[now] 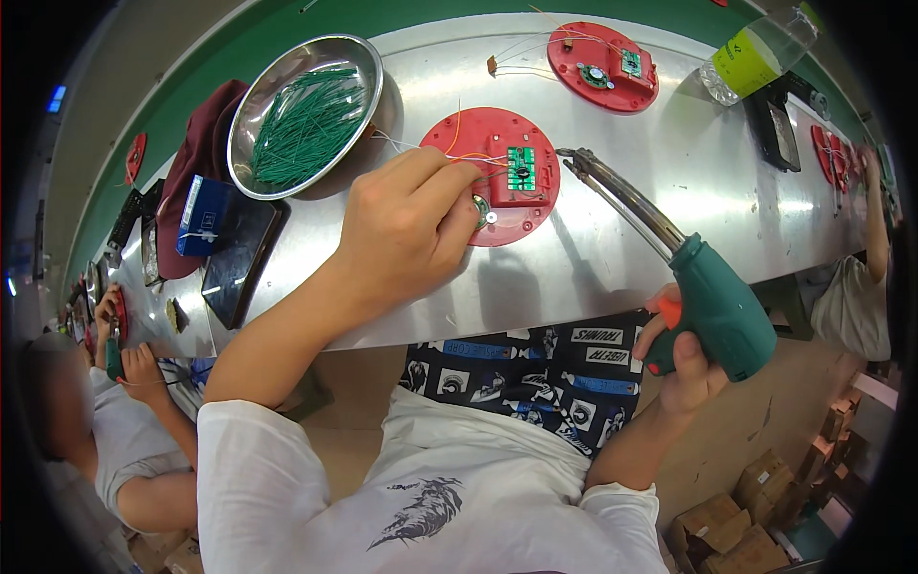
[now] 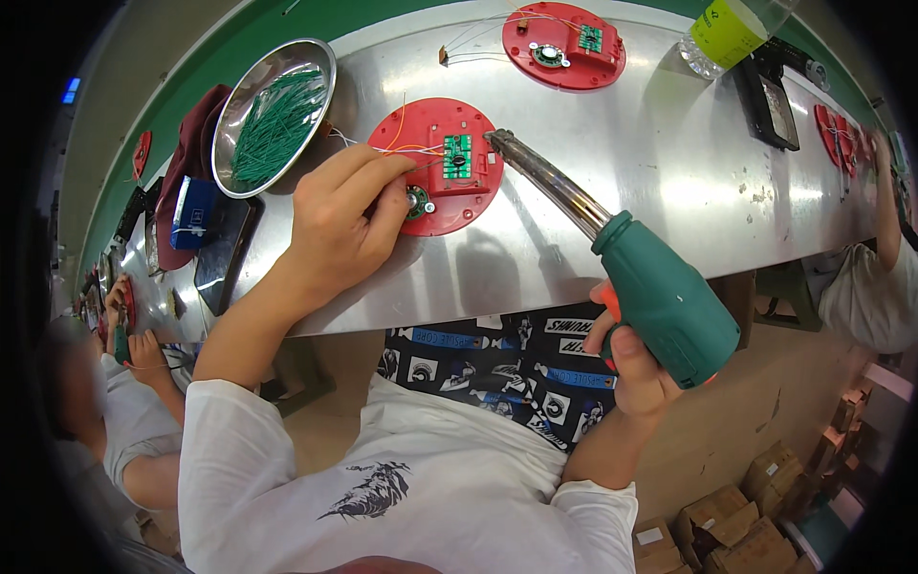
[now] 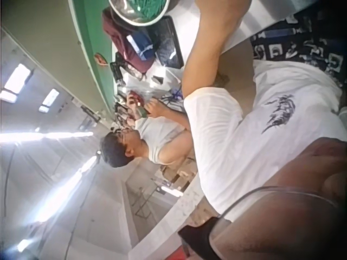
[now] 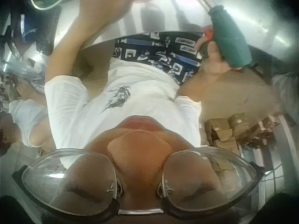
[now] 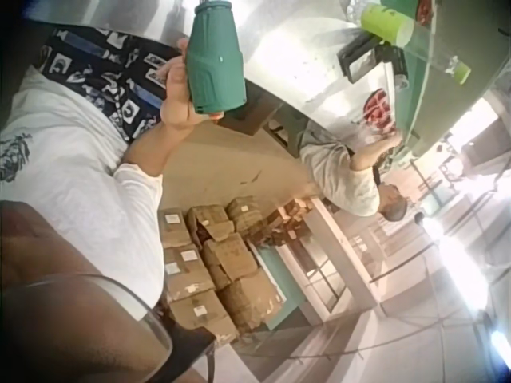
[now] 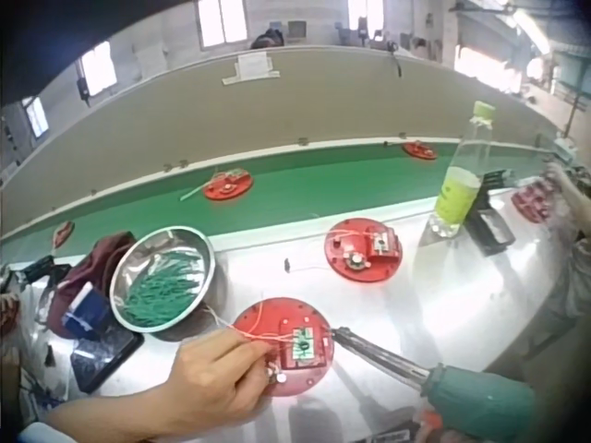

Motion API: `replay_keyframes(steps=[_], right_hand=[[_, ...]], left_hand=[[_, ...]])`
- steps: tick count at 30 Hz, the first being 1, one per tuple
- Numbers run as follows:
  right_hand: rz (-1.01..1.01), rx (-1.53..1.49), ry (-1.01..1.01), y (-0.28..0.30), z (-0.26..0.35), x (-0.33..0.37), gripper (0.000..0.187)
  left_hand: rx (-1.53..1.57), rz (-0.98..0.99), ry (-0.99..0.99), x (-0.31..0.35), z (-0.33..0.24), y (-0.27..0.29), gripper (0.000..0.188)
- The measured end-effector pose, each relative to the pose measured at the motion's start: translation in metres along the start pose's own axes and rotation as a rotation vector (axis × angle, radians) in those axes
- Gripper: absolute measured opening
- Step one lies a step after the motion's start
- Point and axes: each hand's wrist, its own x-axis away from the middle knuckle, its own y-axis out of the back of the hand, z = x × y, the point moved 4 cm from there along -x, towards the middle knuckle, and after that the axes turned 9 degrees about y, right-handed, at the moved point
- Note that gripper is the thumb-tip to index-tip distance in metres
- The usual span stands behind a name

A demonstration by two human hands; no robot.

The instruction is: Soldering electronic components onto a printed circuit board at an assembly station.

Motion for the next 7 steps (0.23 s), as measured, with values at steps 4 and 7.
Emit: replay_keyframes(steps=[4, 7], right_hand=[[0.024, 0.003, -0.026, -0.001, -0.001, 0.002, 0.056], [0.114, 0.043, -0.052, 0.002, -0.005, 0.005, 0.057]], left_hand=[[-0.052, -0.116, -0.053, -0.005, -0.004, 0.012, 0.028], [-0.051, -0.128, -0.107, -0.003, -0.007, 0.019, 0.041]])
